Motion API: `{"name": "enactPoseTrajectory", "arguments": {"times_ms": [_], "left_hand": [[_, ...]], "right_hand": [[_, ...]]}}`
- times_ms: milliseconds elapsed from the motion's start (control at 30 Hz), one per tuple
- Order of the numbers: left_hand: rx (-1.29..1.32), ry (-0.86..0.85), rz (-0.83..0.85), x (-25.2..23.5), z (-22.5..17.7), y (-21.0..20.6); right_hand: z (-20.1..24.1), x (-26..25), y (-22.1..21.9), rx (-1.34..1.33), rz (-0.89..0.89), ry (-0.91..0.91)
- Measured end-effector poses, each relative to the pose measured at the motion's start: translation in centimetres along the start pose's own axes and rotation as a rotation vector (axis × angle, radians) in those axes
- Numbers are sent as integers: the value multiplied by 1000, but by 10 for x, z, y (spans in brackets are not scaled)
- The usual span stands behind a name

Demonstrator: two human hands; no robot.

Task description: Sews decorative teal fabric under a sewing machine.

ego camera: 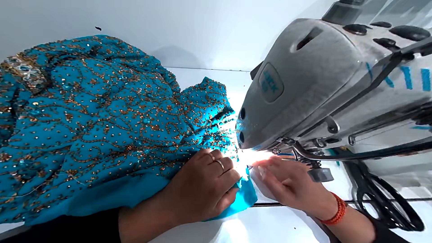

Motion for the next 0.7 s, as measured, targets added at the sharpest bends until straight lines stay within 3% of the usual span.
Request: {"name": "enactPoseTrajectory", "arguments": {"times_ms": [167, 333, 500, 700], "left_hand": [[114, 135, -52, 1, 7, 2], [182, 229, -90, 1, 12, 4], [181, 181, -88, 0, 11, 3], [188, 126, -30, 0, 10, 3]], "right_hand": [[6, -4, -4, -127, 78, -8], [17, -6, -7, -52, 49, 82], [22, -5, -8, 103, -17, 165], [6, 1, 1, 6, 12, 92]]}}
Point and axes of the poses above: each hand's wrist, its own x-axis away from the middle knuckle, its own y-axis out of the back of the hand, z = x × y, the point moved 6 cm from there along -x, towards the middle knuckle, and after that the axes turned 10 degrees about -y, right-handed, at the moved point
